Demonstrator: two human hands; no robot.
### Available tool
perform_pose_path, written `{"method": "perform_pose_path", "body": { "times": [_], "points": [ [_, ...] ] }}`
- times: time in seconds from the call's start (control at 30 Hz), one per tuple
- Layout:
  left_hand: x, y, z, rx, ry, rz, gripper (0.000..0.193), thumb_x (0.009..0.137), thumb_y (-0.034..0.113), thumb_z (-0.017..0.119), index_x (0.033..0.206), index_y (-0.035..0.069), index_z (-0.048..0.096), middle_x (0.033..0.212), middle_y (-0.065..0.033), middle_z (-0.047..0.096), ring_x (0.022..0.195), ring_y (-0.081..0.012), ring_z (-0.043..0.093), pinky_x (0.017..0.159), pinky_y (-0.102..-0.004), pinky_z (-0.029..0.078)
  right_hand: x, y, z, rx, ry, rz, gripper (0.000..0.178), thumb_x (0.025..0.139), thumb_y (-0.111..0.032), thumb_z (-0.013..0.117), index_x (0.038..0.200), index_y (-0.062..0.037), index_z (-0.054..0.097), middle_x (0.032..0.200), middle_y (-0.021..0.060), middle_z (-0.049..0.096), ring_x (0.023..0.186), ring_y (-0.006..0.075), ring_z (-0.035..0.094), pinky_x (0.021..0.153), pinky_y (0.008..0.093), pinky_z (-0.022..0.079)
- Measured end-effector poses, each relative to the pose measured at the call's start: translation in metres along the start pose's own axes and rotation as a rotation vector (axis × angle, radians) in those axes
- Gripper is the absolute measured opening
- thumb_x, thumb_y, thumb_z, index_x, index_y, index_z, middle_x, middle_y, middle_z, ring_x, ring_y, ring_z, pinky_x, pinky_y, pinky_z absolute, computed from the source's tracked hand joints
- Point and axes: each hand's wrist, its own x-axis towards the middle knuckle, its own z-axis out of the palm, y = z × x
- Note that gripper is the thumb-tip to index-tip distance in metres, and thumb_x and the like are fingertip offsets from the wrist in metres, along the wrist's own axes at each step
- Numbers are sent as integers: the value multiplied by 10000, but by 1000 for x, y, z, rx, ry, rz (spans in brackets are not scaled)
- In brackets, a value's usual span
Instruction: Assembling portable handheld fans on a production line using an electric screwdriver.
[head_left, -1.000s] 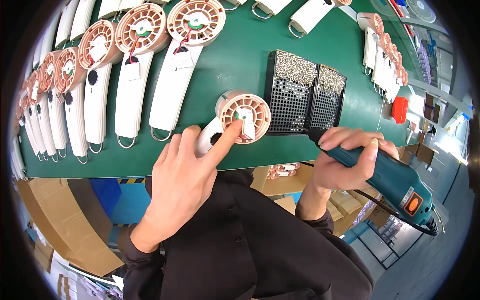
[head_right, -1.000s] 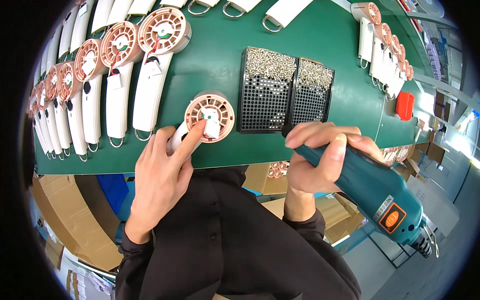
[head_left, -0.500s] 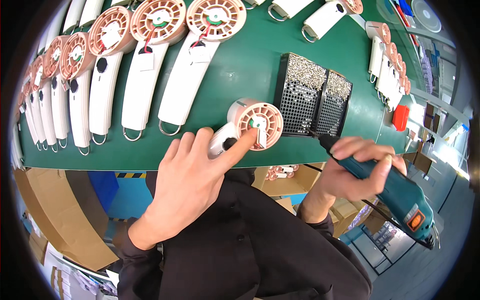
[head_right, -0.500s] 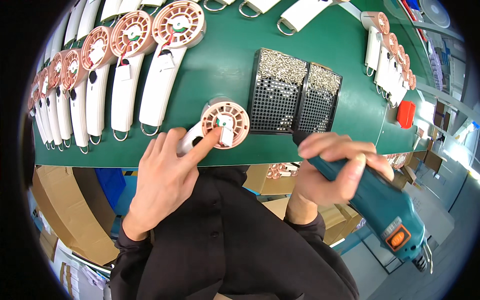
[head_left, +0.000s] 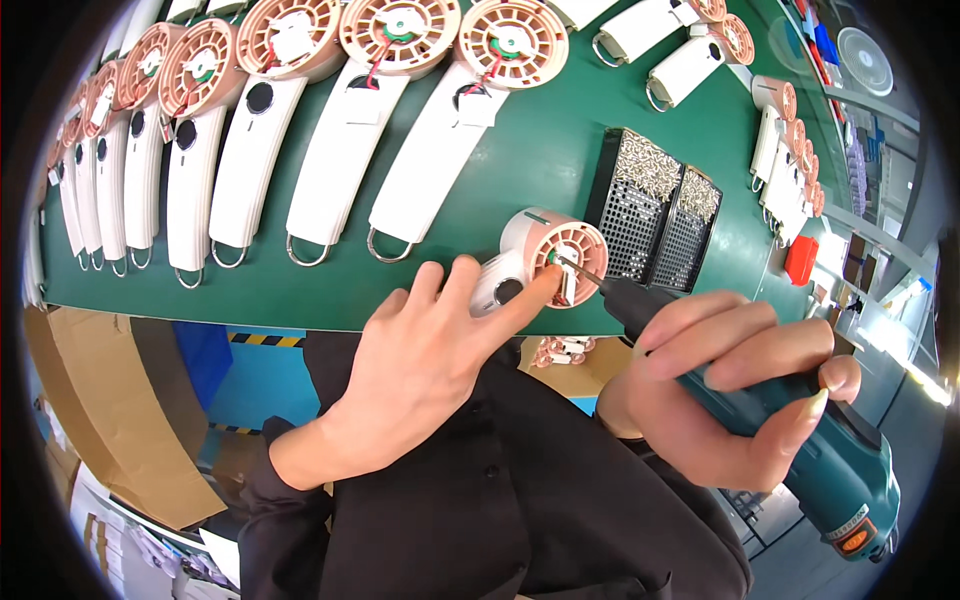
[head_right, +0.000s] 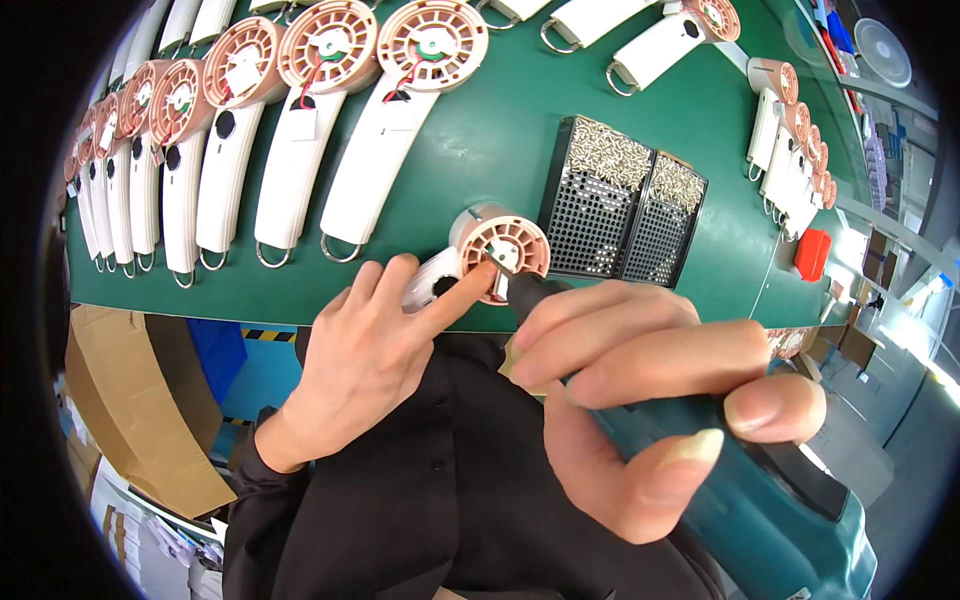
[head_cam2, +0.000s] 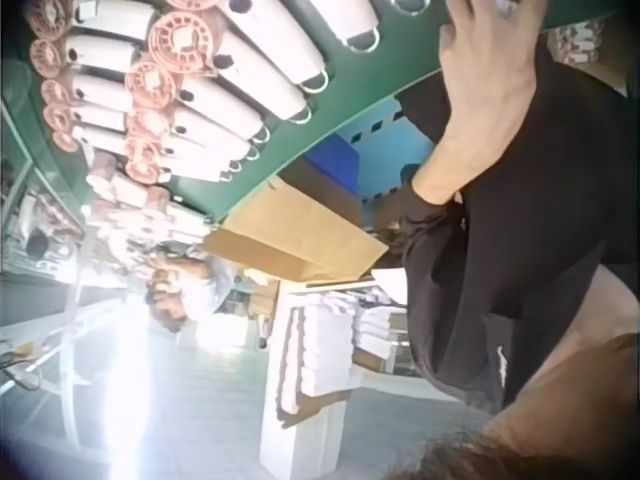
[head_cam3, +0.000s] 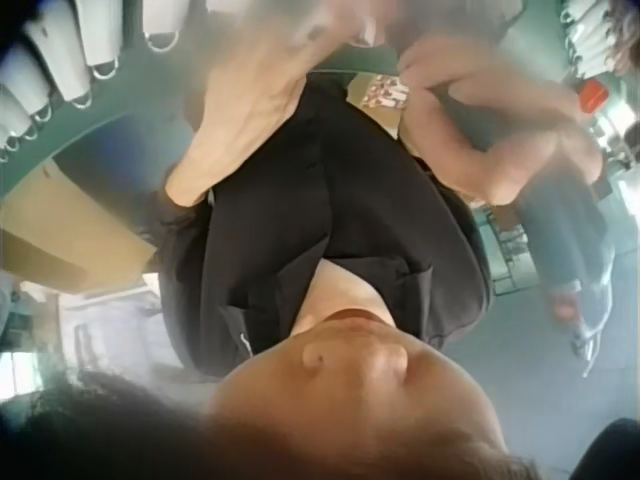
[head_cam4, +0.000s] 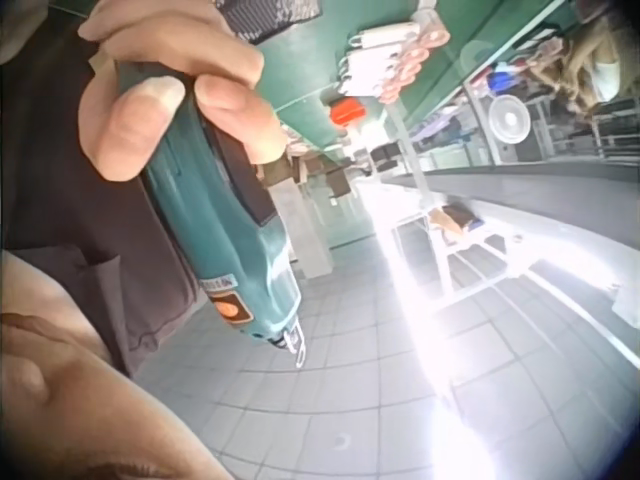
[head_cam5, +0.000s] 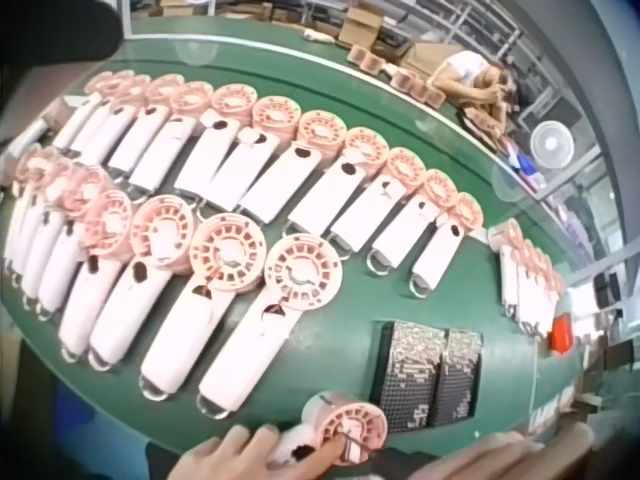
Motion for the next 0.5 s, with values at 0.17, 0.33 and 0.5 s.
{"method": "perform_pose_path", "body": {
  "times": [0.17,0.33,0.5],
  "points": [
    [2,-1,0,-36,-14,17,596,738,60,618,1296,254,541,915,-77,448,762,-213,495,607,-312,497,2,5,9,-48,-13,27,302,941,-246,370,1156,-46,438,700,106,451,371,220,422,361,367,408],
    [2,-7,8,-35,112,64,564,764,157,620,1309,252,513,834,-45,400,710,-170,456,490,-253,407,-5,19,19,-155,-26,121,189,911,-174,418,1034,-68,322,689,144,478,382,258,473,385,404,469],
    [0,-8,10,-48,101,72,539,778,205,627,1303,254,520,836,-46,400,716,-169,454,510,-251,410,-7,21,17,-200,-134,116,182,922,-188,417,1010,-75,306,695,154,488,402,266,501,400,400,479]
  ]
}}
